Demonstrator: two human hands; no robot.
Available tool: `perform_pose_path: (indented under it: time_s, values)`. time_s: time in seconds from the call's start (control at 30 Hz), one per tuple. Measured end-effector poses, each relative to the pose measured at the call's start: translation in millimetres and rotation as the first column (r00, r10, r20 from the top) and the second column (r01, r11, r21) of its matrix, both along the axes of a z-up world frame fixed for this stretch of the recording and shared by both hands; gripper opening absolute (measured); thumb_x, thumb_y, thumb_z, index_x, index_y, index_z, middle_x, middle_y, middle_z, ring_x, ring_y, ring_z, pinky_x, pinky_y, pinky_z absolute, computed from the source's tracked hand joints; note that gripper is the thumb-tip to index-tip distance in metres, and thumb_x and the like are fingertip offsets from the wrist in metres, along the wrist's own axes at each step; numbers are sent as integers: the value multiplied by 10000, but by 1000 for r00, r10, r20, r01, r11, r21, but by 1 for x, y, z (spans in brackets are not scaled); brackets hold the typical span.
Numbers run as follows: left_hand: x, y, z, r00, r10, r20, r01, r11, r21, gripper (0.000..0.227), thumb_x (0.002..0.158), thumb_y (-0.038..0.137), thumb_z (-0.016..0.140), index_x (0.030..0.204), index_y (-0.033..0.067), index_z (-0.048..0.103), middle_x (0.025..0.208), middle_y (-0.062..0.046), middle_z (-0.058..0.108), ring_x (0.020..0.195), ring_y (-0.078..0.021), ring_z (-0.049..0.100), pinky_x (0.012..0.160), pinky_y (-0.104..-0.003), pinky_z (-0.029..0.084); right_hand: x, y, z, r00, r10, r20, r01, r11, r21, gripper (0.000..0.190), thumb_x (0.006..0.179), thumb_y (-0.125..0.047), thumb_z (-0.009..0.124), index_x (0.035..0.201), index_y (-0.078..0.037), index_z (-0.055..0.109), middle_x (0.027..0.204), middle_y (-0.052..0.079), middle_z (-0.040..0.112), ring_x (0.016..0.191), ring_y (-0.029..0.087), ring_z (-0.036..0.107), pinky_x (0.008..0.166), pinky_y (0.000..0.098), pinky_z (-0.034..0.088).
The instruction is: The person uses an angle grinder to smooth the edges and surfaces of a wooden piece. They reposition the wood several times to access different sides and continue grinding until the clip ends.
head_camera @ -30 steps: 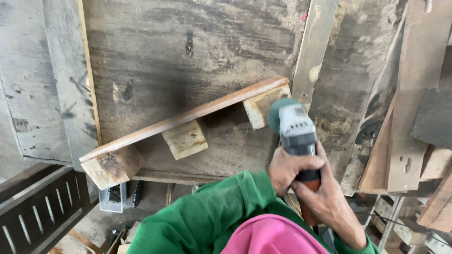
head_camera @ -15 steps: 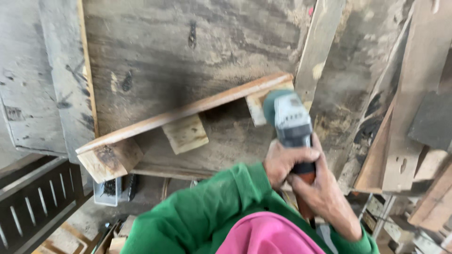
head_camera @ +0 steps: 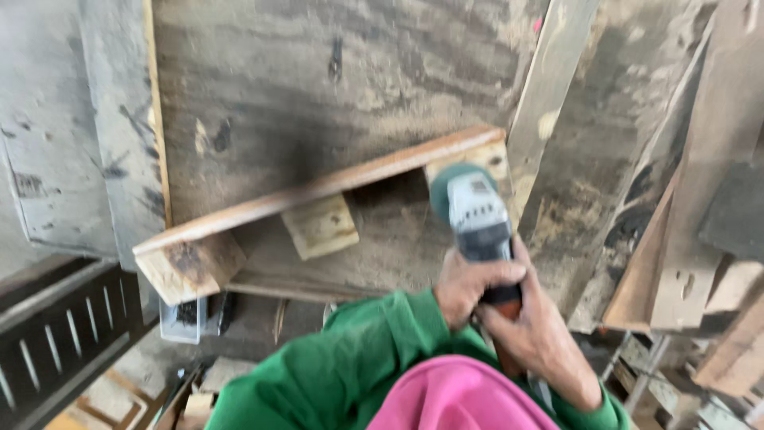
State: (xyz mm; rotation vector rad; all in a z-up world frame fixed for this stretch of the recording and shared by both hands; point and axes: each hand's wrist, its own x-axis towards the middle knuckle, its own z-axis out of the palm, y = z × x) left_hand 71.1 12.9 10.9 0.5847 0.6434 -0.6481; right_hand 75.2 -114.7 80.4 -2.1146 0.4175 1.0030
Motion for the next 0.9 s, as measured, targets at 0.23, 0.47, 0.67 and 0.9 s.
perform_pose_path:
  time_s: [0.23, 0.47, 0.67, 0.9]
  values:
    - [-7, 7, 4, 997, 69, -26, -71, 996, -63, 365, 786, 95, 805, 1134, 66, 699, 1008, -4, 714, 931, -114, 675, 889, -303, 557, -5, 5, 2, 969, 117, 216, -147, 981, 127, 1061, 766, -166, 757, 1639, -80, 160, 1370, 335, 570, 1262, 426, 592, 974, 457, 482]
    - [-5, 9, 8, 999, 42, -14, -42, 999, -32, 348, 791, 91, 796, 1123, 63, 694, 991, -14, 700, 910, -129, 664, 865, -322, 552, -3, 8, 6, 985, 62, 159, -82, 989, 123, 1053, 750, -202, 760, 1616, -103, 169, 1371, 306, 576, 1266, 410, 595, 978, 452, 484]
    - [-8, 7, 8, 1000, -14, 21, 16, 996, -84, 265, 845, 98, 777, 1085, 25, 693, 951, -51, 702, 858, -162, 670, 816, -355, 570, -9, 6, 7, 984, -64, -167, 49, 995, -91, 1145, 751, -294, 773, 1697, -225, 131, 1334, 205, 637, 1192, 327, 686, 963, 411, 547]
    - [-14, -5, 2, 994, -110, -6, 110, 994, -13, 273, 833, 89, 801, 1076, -5, 721, 967, -59, 718, 853, -144, 682, 806, -336, 581, -24, -6, -1, 993, -117, -6, 117, 990, 85, 1104, 734, -208, 784, 1609, -87, 122, 1391, 218, 575, 1243, 298, 624, 981, 386, 514]
